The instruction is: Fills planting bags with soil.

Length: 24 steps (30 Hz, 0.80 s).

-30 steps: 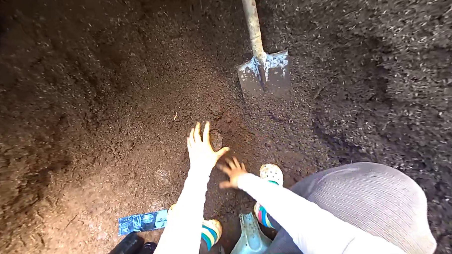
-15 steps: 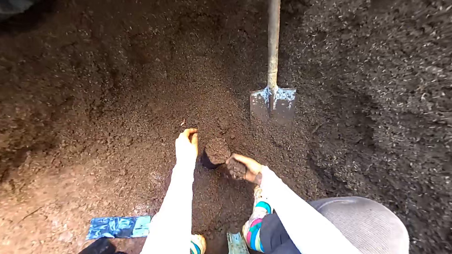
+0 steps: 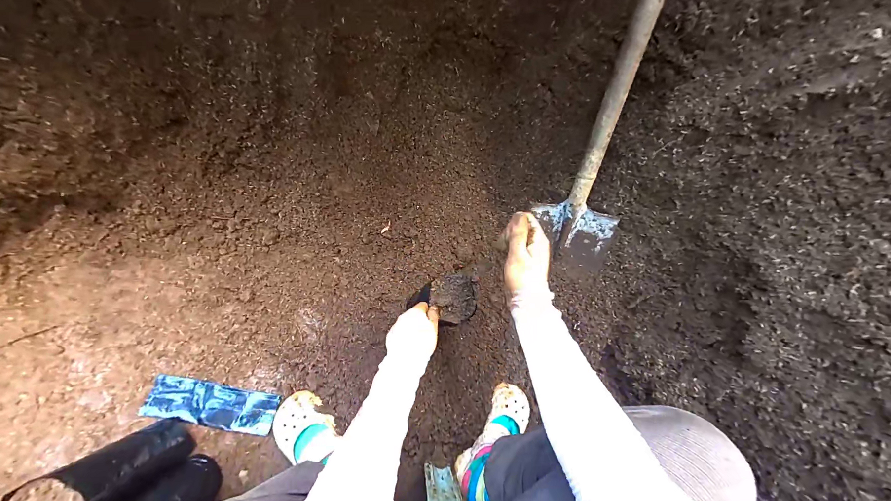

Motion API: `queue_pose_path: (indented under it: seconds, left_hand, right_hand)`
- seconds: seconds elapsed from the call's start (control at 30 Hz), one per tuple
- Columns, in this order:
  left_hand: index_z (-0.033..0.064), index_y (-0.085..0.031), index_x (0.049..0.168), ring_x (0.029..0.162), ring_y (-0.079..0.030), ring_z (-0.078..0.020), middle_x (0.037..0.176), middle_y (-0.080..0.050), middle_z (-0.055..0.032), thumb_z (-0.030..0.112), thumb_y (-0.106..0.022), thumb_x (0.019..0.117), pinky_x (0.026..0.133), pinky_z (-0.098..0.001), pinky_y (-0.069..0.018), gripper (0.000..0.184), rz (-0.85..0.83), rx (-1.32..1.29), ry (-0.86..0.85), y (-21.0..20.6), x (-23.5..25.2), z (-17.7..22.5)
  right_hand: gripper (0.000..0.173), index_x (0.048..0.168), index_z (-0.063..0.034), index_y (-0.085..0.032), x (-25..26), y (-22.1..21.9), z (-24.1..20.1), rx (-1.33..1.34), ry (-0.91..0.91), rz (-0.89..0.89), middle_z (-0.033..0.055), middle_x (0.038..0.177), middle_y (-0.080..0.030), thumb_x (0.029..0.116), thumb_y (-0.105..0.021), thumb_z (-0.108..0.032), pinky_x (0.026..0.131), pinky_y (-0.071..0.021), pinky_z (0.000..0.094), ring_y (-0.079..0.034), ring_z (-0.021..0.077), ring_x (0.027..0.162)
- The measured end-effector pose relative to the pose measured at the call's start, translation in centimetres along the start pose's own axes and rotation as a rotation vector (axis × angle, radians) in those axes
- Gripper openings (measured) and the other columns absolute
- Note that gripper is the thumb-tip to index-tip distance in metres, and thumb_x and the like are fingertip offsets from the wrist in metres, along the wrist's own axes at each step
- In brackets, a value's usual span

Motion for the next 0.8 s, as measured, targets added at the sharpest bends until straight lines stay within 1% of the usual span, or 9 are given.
queue_pose_path:
  seconds: [0.07,0.13,0.2,0.3,0.53,0.6,0.67,0.73,0.8]
  left_hand:
    - [0.0062,-0.062,0.129,0.121,-0.063,-0.0371,0.125,-0.067,-0.0207,0.036,-0.031,0.1129,0.1,-0.0618,-0.0477,0.046,0.01,-0.008,-0.003,0.0,0.1,0.1]
    - [0.0047,-0.061,0.135,0.126,-0.061,-0.0371,0.131,-0.065,-0.0226,0.034,-0.03,0.1126,0.105,-0.0599,-0.0446,0.047,0.007,-0.032,-0.009,-0.5,0.4,-0.1]
    - [0.0027,-0.061,0.134,0.125,-0.061,-0.0387,0.129,-0.065,-0.024,0.032,-0.032,0.1121,0.105,-0.0607,-0.0445,0.047,0.031,-0.068,-0.02,-0.2,0.5,-0.5]
    - [0.0008,-0.062,0.129,0.119,-0.063,-0.0391,0.122,-0.066,-0.0245,0.029,-0.034,0.1127,0.1,-0.0611,-0.0471,0.042,0.017,-0.09,-0.021,0.4,0.3,-0.8]
    - [-0.0001,-0.061,0.133,0.12,-0.063,-0.0372,0.124,-0.066,-0.0243,0.027,-0.033,0.1132,0.104,-0.0585,-0.0462,0.044,0.083,-0.202,-0.054,0.1,0.6,-1.2]
    - [-0.0008,-0.063,0.131,0.112,-0.064,-0.0319,0.118,-0.067,-0.0205,0.027,-0.027,0.1136,0.102,-0.0524,-0.0473,0.049,0.137,-0.381,-0.041,0.1,1.0,-2.5]
    - [-0.0032,-0.055,0.137,0.12,-0.058,-0.0352,0.129,-0.061,-0.0235,0.037,-0.019,0.1145,0.101,-0.0533,-0.0461,0.058,0.185,-0.754,0.11,-1.0,1.8,-4.6]
    - [0.0076,-0.034,0.158,0.141,-0.044,-0.0444,0.154,-0.044,-0.0255,0.059,-0.024,0.1096,0.106,-0.0686,-0.0408,0.071,0.174,-1.095,0.364,-3.7,2.6,-6.7]
    - [0.0129,-0.019,0.164,0.146,-0.037,-0.0487,0.164,-0.029,-0.0272,0.07,-0.03,0.1034,0.105,-0.0741,-0.0403,0.084,0.14,-1.302,0.508,-6.0,3.3,-7.0]
  right_hand:
    - [0.039,0.108,0.0023,-0.061,0.1,-2.1,-0.1,-0.351,0.1,-0.012,0.0165,0.098,-0.061,0.1086,-0.041,-0.031,0.092,-0.0496,0.0478,-0.062,0.0277,0.098]
    - [0.042,0.112,0.008,-0.068,-1.2,-7.9,2.3,-0.64,0.154,-0.246,0.0293,0.117,-0.066,0.1053,-0.054,-0.03,0.105,-0.0399,0.0647,-0.059,0.0462,0.118]
    - [0.039,0.097,0.0031,-0.074,-2.6,-10.4,1.1,-0.693,0.364,-0.328,0.0243,0.104,-0.071,0.1032,-0.059,-0.033,0.095,-0.0442,0.0631,-0.065,0.044,0.107]
    - [0.04,0.081,-0.0021,-0.069,-2.0,-8.3,-4.9,-0.664,0.574,-0.182,0.0195,0.086,-0.068,0.1007,-0.058,-0.035,0.084,-0.0471,0.0598,-0.066,0.0414,0.09]
    - [0.034,0.101,0.0016,-0.073,-2.5,-13.1,2.3,-0.761,0.342,-0.549,0.0238,0.108,-0.071,0.1036,-0.059,-0.03,0.095,-0.047,0.0626,-0.066,0.0423,0.11]
    - [0.045,0.128,0.0018,-0.065,1.1,-9.0,4.4,-0.777,0.075,-0.474,0.0316,0.133,-0.059,0.1067,-0.051,-0.035,0.103,-0.0384,0.0706,-0.054,0.0502,0.127]
    - [0.057,0.155,-0.0163,-0.043,3.7,-6.2,9.0,-0.69,-0.091,-0.384,0.0296,0.158,-0.036,0.1075,-0.04,-0.048,0.111,-0.0277,0.074,-0.037,0.0536,0.142]
    - [0.061,0.166,-0.0278,-0.019,2.9,-6.6,13.9,-0.569,-0.213,-0.51,0.0243,0.17,-0.011,0.1097,-0.031,-0.05,0.117,-0.0218,0.0715,-0.02,0.0523,0.152]
    - [0.059,0.166,-0.0194,-0.016,-0.6,-9.2,16.6,-0.257,-0.294,-0.7,0.0188,0.172,-0.01,0.1119,-0.021,-0.041,0.126,-0.0144,0.0604,-0.012,0.0404,0.158]
Point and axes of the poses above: each hand's wrist, its own x-axis towards the middle knuckle, its own y-axis out of the back of the hand, z = x × y, the point moved 10 cm from there along x, towards the middle knuckle
